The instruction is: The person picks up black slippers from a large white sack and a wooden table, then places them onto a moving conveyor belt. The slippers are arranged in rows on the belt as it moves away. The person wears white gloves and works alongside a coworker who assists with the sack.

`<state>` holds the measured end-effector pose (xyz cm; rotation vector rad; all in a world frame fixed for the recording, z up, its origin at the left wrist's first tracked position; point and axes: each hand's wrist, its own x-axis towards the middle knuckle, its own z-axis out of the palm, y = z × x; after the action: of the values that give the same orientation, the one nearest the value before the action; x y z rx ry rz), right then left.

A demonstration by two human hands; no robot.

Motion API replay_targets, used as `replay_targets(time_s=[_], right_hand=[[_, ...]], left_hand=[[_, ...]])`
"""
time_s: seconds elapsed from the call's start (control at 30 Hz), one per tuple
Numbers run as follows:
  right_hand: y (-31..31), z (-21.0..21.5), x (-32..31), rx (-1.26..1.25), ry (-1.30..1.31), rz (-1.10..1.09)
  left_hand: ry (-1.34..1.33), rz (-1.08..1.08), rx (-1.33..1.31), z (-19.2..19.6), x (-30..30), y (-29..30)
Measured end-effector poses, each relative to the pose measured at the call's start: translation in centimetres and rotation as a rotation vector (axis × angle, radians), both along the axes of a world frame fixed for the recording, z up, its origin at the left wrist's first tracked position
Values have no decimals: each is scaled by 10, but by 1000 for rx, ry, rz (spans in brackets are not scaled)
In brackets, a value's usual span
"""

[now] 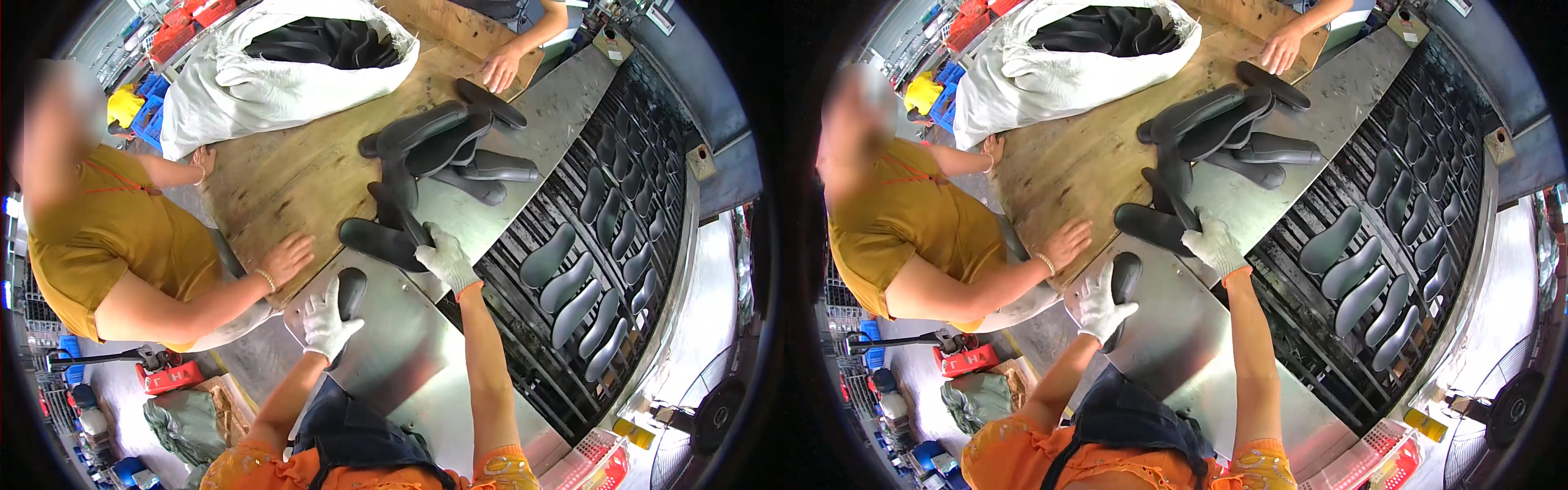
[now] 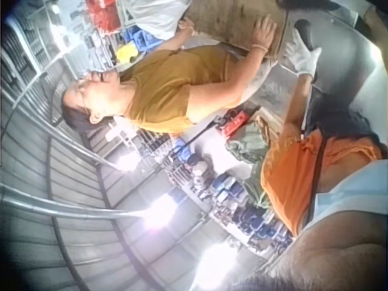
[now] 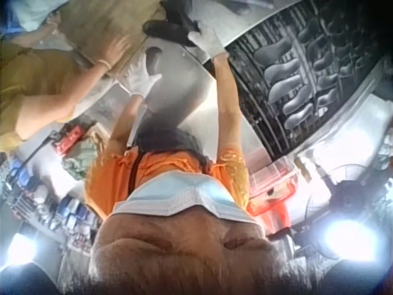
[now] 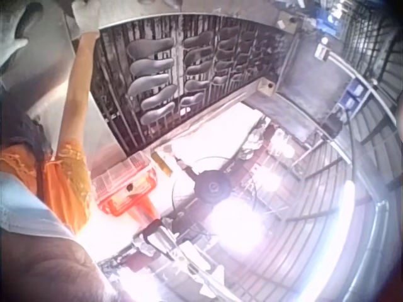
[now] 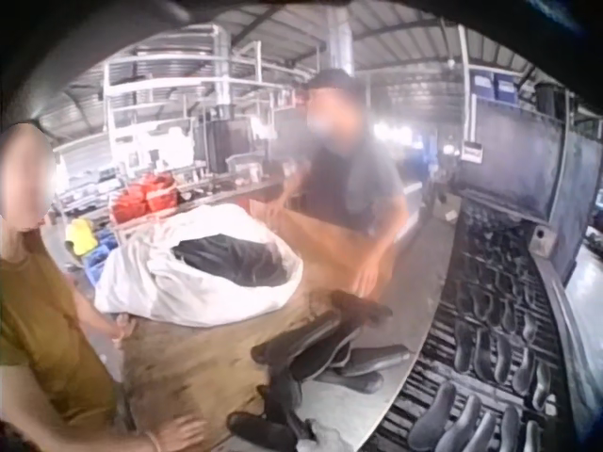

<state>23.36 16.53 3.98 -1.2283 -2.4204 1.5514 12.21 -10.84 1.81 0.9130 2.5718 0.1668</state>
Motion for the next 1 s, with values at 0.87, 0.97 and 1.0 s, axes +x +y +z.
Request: replay_targets(time_s=[0.87, 0.97, 1.0], right_hand=[[-114, -54, 57, -956, 595, -350], [-132, -63, 65, -788, 548, -190], [-141, -75, 67, -805, 488, -221]], left_hand=[[-1675, 693, 1123, 7, -11, 26], [-1582, 664, 943, -16, 0, 20], [-1589, 631, 927, -25, 4, 18]])
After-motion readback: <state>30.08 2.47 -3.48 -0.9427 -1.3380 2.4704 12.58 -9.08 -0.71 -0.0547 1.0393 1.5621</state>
